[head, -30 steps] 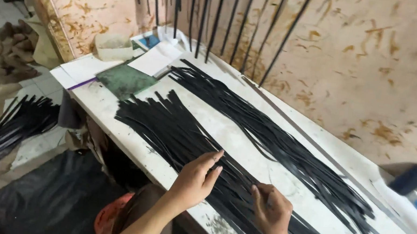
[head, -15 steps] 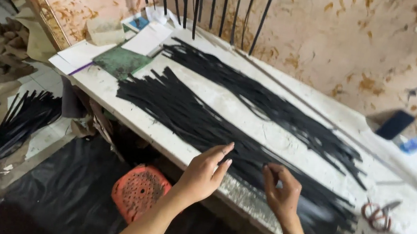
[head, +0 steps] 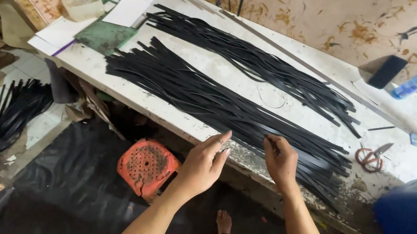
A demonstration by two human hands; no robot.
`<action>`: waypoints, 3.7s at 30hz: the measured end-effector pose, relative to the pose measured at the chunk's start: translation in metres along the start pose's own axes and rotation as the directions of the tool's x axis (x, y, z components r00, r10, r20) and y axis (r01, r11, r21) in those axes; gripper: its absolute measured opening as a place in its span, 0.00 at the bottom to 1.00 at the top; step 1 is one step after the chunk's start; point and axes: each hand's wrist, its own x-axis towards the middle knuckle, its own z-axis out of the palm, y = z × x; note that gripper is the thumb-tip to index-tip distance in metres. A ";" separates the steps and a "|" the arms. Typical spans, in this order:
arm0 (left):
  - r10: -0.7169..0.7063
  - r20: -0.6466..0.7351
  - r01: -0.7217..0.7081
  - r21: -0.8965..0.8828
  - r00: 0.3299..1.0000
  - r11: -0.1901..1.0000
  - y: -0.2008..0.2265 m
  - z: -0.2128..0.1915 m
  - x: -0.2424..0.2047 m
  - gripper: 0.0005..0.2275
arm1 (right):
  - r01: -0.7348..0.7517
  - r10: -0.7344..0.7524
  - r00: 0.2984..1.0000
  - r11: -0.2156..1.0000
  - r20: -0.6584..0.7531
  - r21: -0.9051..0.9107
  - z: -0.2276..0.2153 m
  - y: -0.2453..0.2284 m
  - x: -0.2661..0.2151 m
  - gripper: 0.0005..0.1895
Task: The person picks up long black rubber strips from a table, rubs them against a small device on a blue container, and then hangs them on a wall rack using clothespins. The process is repeated for multiple strips.
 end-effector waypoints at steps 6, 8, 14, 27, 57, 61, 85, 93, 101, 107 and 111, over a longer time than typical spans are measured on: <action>0.057 0.011 -0.057 0.038 0.998 0.998 0.003 0.043 0.043 0.19 | 0.033 -0.027 0.998 0.993 0.055 -0.111 0.011 0.065 0.015 0.04; 0.075 0.001 -0.075 0.050 0.997 0.996 -0.004 0.066 0.062 0.19 | 0.028 -0.004 0.993 0.976 0.114 -0.215 0.024 0.108 0.014 0.05; 0.114 -0.006 -0.113 0.089 0.993 0.990 -0.007 0.111 0.114 0.18 | 0.113 0.067 0.922 0.894 0.381 -0.433 0.068 0.209 0.017 0.12; 0.005 0.062 -0.009 0.071 0.998 0.997 -0.014 0.124 0.153 0.20 | 0.121 0.218 0.658 0.914 0.721 -0.387 0.128 0.257 0.012 0.13; 0.513 0.259 -0.548 0.082 0.818 0.832 0.096 0.103 0.225 0.07 | -0.071 0.055 0.996 0.966 0.072 0.250 -0.227 0.024 0.115 0.06; 0.543 0.313 -0.568 -0.013 0.780 0.823 0.109 0.102 0.224 0.07 | 0.006 0.000 0.999 0.983 -0.033 0.183 -0.226 -0.001 0.110 0.05; 0.765 0.143 -0.719 -0.271 0.628 0.640 0.069 0.094 0.226 0.05 | 0.140 -0.247 0.956 0.856 -0.156 -0.498 -0.197 -0.058 0.068 0.07; 0.677 0.290 -0.558 -0.397 0.677 0.729 0.072 0.082 0.225 0.11 | 0.069 -0.131 0.974 0.950 -0.187 -0.306 -0.195 -0.058 0.076 0.06; 0.605 0.353 -0.420 -0.476 0.714 0.773 0.074 0.091 0.223 0.14 | -0.012 -0.004 0.975 0.997 -0.220 -0.070 -0.197 -0.029 0.075 0.02; 0.493 0.200 -0.216 -0.717 0.847 0.662 0.085 0.125 0.212 0.14 | -0.196 0.324 0.941 0.758 -0.099 0.622 -0.160 -0.046 0.093 0.17; 0.367 0.160 -0.046 -0.869 0.916 0.493 0.076 0.147 0.204 0.16 | -0.421 0.365 0.895 0.500 0.256 0.757 -0.124 0.009 0.063 0.22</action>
